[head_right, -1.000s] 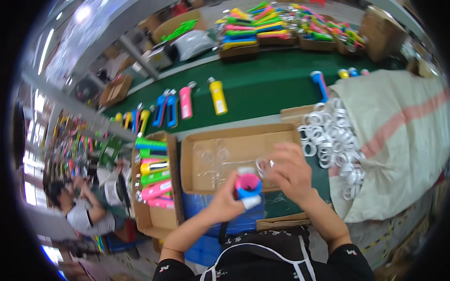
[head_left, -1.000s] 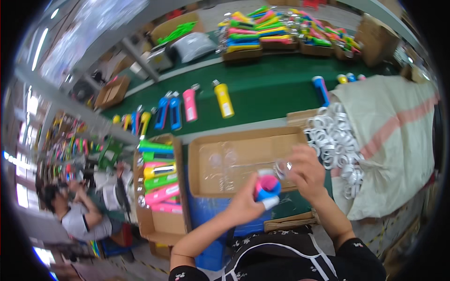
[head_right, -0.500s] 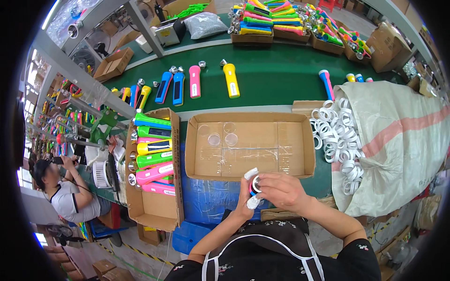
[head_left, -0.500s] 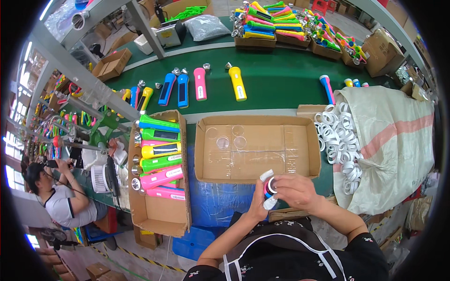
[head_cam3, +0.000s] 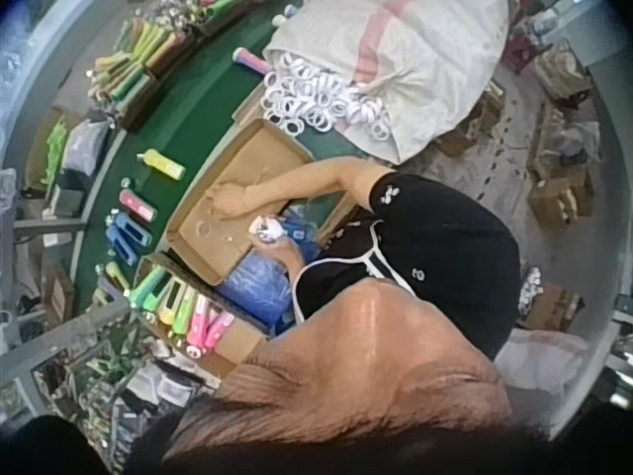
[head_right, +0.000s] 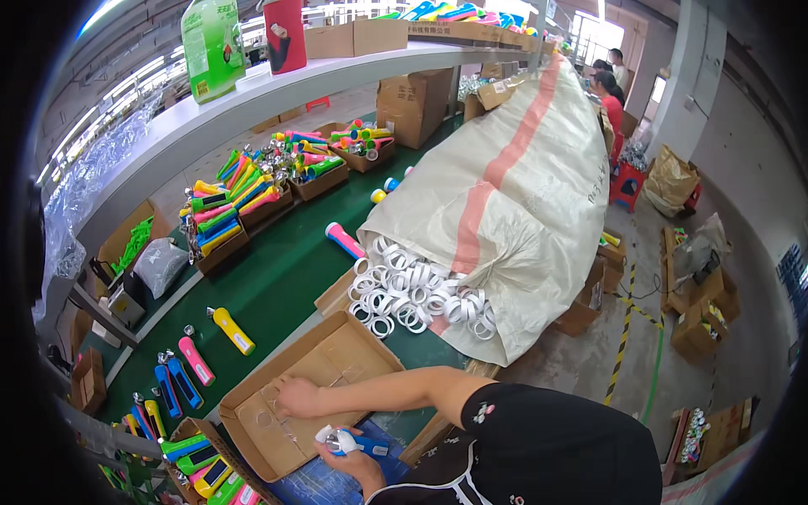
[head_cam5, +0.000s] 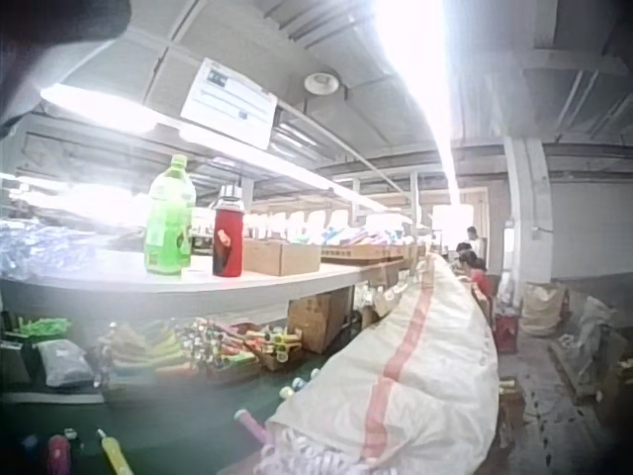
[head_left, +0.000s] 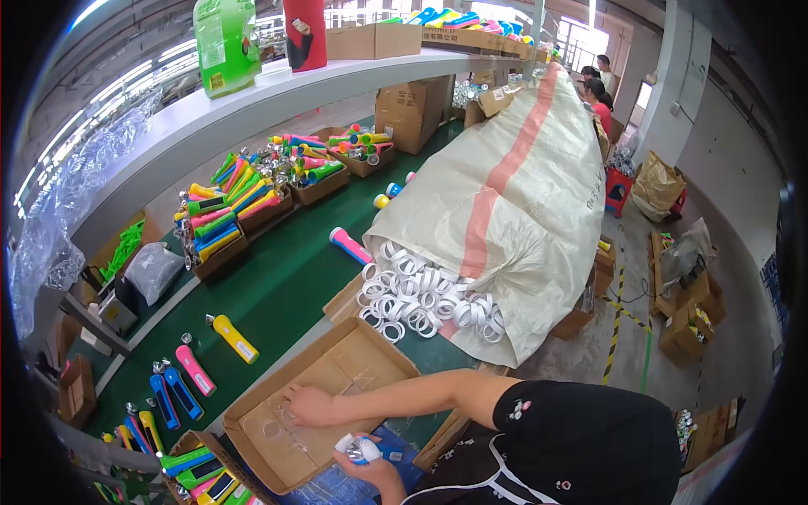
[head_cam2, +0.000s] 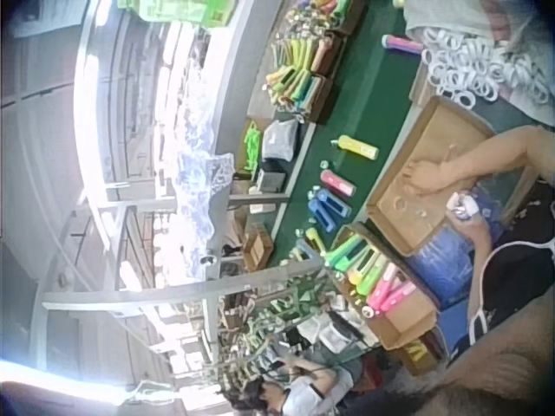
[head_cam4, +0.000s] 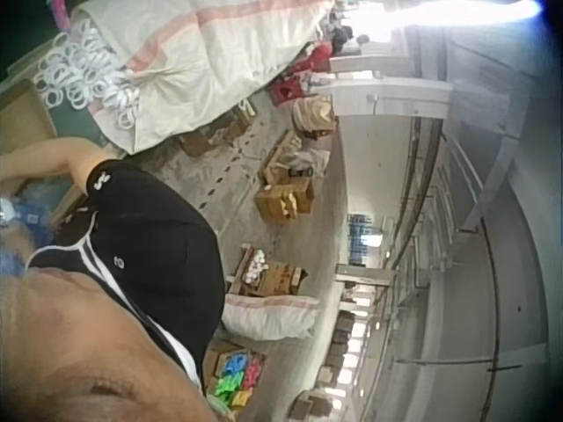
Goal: The person assembles flashlights along a workstation by attaching plastic lenses and ring caps onto flashlight bodies by hand, then places and organizes the flashlights in boxes and along the conveyor belt.
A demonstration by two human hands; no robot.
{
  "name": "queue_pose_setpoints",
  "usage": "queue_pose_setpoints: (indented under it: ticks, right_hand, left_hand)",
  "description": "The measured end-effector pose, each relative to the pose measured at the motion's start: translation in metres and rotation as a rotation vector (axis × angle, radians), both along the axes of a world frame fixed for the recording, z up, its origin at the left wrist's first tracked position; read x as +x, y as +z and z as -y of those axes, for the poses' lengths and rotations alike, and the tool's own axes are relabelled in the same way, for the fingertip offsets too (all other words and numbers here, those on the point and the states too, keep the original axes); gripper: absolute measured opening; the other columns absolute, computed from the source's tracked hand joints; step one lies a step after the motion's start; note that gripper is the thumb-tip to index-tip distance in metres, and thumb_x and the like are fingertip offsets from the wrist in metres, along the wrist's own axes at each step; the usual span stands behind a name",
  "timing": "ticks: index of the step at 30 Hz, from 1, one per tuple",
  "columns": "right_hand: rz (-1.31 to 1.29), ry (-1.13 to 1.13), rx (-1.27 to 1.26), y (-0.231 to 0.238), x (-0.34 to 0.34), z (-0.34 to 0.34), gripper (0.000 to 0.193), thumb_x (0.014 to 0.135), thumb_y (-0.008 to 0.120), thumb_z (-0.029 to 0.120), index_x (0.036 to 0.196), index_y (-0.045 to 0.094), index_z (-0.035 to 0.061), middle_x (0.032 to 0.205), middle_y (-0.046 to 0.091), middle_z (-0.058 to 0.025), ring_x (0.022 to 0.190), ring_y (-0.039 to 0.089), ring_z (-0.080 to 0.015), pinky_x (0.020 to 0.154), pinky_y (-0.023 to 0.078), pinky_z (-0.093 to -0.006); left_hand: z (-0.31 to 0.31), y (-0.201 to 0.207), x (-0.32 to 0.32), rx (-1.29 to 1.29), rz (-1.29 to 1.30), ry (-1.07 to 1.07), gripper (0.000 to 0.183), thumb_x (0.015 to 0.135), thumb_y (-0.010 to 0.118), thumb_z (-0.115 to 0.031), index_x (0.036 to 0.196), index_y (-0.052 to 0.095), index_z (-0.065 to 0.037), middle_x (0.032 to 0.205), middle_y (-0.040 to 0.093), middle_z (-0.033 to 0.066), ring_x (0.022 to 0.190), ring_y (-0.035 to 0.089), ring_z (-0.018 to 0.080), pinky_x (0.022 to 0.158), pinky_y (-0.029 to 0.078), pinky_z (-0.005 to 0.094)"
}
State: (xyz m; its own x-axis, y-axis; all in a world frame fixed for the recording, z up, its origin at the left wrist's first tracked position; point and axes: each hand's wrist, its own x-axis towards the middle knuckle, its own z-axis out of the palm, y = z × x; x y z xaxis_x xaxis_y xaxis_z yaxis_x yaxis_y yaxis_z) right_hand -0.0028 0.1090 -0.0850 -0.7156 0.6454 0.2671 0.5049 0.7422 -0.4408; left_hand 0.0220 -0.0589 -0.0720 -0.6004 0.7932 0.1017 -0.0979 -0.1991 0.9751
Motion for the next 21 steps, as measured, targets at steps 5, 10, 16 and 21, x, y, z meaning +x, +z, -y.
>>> queue_pose_setpoints:
  ticks: [5, 10, 16, 21]
  right_hand:
    - [-0.178, -0.019, -0.238, -0.033, 0.0, -0.031, 0.021, 0.082, 0.065, 0.022, 0.093, 0.068, 0.0055, 0.088, 0.066, -0.017, 0.086, 0.064, -0.0354, 0.077, 0.053, -0.0466]
    - [-0.498, -0.095, -0.983, 0.068, 0.08, -0.014, 0.032, 0.097, 0.06, 0.03, 0.119, 0.067, 0.0074, 0.083, 0.066, -0.0011, 0.07, 0.06, -0.0071, 0.063, 0.051, -0.0248]
    - [-0.204, -0.086, -1.207, 0.112, 0.176, 0.055, 0.038, 0.089, 0.072, 0.024, 0.122, 0.065, 0.0055, 0.074, 0.065, 0.0026, 0.064, 0.056, -0.0047, 0.057, 0.045, -0.0228]
    - [-0.141, -0.154, -0.892, 0.12, 0.202, 0.085, 0.042, 0.081, 0.079, 0.024, 0.118, 0.067, 0.0073, 0.068, 0.063, -0.0002, 0.061, 0.055, -0.006, 0.057, 0.044, -0.0242]
  left_hand:
    - [-0.012, 0.01, 0.018, 0.03, -0.027, 0.023, 0.022, 0.086, 0.068, -0.004, 0.105, 0.058, 0.0, 0.088, 0.065, 0.011, 0.069, 0.064, 0.02, 0.061, 0.054, 0.0312]
    - [0.0, -0.014, 0.012, 0.083, 0.076, -0.161, 0.032, 0.088, 0.064, -0.016, 0.115, 0.056, 0.0, 0.101, 0.064, 0.0099, 0.089, 0.062, 0.0178, 0.082, 0.049, 0.0312]
    - [0.005, 0.002, 0.017, -0.02, -0.065, -0.198, 0.039, 0.087, 0.067, -0.019, 0.117, 0.052, 0.001, 0.104, 0.064, 0.0145, 0.083, 0.066, 0.024, 0.075, 0.052, 0.0367]
    - [-0.004, 0.003, 0.022, 0.153, -0.518, -0.411, 0.044, 0.075, 0.075, -0.019, 0.111, 0.058, -0.002, 0.102, 0.064, 0.0205, 0.081, 0.066, 0.0389, 0.069, 0.054, 0.0433]
